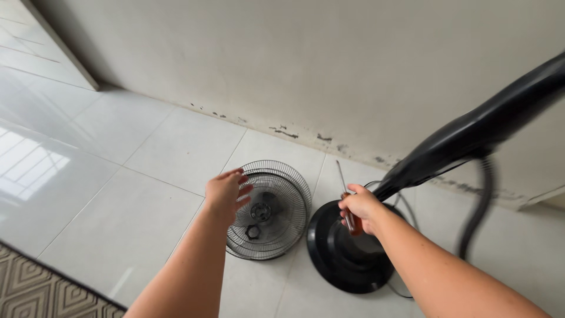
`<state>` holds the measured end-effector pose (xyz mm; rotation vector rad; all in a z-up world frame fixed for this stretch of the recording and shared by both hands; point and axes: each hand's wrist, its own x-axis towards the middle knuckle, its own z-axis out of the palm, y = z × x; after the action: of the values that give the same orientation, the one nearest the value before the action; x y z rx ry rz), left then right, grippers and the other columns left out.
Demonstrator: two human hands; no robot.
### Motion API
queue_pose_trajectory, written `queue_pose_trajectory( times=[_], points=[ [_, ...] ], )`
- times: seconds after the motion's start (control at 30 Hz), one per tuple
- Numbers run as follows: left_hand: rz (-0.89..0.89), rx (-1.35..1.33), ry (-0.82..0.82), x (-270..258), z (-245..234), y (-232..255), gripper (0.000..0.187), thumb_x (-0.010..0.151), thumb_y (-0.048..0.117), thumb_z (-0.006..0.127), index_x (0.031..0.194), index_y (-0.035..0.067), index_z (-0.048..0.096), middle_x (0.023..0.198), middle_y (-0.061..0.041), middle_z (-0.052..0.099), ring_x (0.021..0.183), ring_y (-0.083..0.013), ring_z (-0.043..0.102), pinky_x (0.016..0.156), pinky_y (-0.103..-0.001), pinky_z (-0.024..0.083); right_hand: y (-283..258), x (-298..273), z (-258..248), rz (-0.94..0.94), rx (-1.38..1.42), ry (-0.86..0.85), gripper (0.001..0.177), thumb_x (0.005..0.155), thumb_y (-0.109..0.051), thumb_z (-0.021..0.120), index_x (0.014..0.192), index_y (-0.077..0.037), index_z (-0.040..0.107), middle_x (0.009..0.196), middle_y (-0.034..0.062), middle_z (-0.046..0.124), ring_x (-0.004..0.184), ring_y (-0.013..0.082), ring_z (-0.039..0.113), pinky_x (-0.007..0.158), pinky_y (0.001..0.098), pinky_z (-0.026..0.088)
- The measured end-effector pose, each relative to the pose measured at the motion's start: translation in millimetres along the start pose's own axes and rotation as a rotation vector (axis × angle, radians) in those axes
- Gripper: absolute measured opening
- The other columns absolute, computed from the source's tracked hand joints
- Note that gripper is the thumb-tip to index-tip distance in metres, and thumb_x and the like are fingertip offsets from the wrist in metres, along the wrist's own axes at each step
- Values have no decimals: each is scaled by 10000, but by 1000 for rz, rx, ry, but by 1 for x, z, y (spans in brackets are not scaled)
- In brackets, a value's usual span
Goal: The person uses a screwdriver to tighten screws on the back of a standing fan head, then attaches the front wire cage and secures it with a plastic nut. The fan remains on the floor during the process.
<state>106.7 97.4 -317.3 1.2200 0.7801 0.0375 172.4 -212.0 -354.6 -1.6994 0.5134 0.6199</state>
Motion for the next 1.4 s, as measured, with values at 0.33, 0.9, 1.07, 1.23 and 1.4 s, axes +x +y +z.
queue_pose_trajectory(
  times=[0.33, 0.9, 1.07, 1.23, 1.4],
  points=[
    [-146, -6, 44, 127, -49, -125, 359, 1032, 217, 490, 1340, 75, 607, 1318, -101, 629, 1196, -280, 621, 1007, -515, 533, 157, 144, 41, -2, -291, 167, 591, 871, 103, 569, 1366, -210, 653, 1058, 120, 678, 835, 232, 640, 676, 389, 560],
    [-155, 8, 87, 232, -89, -254, 319, 1016, 202, 511, 1293, 102, 634, 1268, -60, 635, 1169, -241, 617, 984, -466, 557, 311, 287, 68, -161, -1015, 379, 586, 906, 32, 610, 1399, -283, 595, 1390, 40, 562, 1286, 259, 567, 1041, 380, 526],
    [-123, 67, 135, 250, -97, -268, 323, 993, 174, 516, 1271, 113, 668, 1250, -51, 649, 1162, -227, 623, 974, -454, 567, 321, 310, 67, -237, -1127, 385, 499, 923, -31, 642, 1375, -242, 617, 1385, 62, 571, 1274, 288, 577, 1054, 385, 518],
    [-10, 531, 338, 261, -109, -282, 408, 946, 194, 573, 1320, 166, 734, 1212, -83, 751, 1103, -233, 717, 998, -411, 571, 333, 324, 54, -160, -1134, 378, 490, 950, -58, 617, 1403, -243, 597, 1393, 95, 573, 1266, 315, 591, 1013, 408, 550],
    [-160, 880, 600, 269, -116, -290, 715, 847, 150, 756, 1491, 166, 446, 1423, -138, 450, 1198, -335, 517, 869, -454, 542, 321, 316, 72, -288, -1002, 576, 280, 1022, -274, 606, 1284, -203, 675, 1243, 125, 649, 1160, 317, 637, 949, 430, 545]
  ],
)
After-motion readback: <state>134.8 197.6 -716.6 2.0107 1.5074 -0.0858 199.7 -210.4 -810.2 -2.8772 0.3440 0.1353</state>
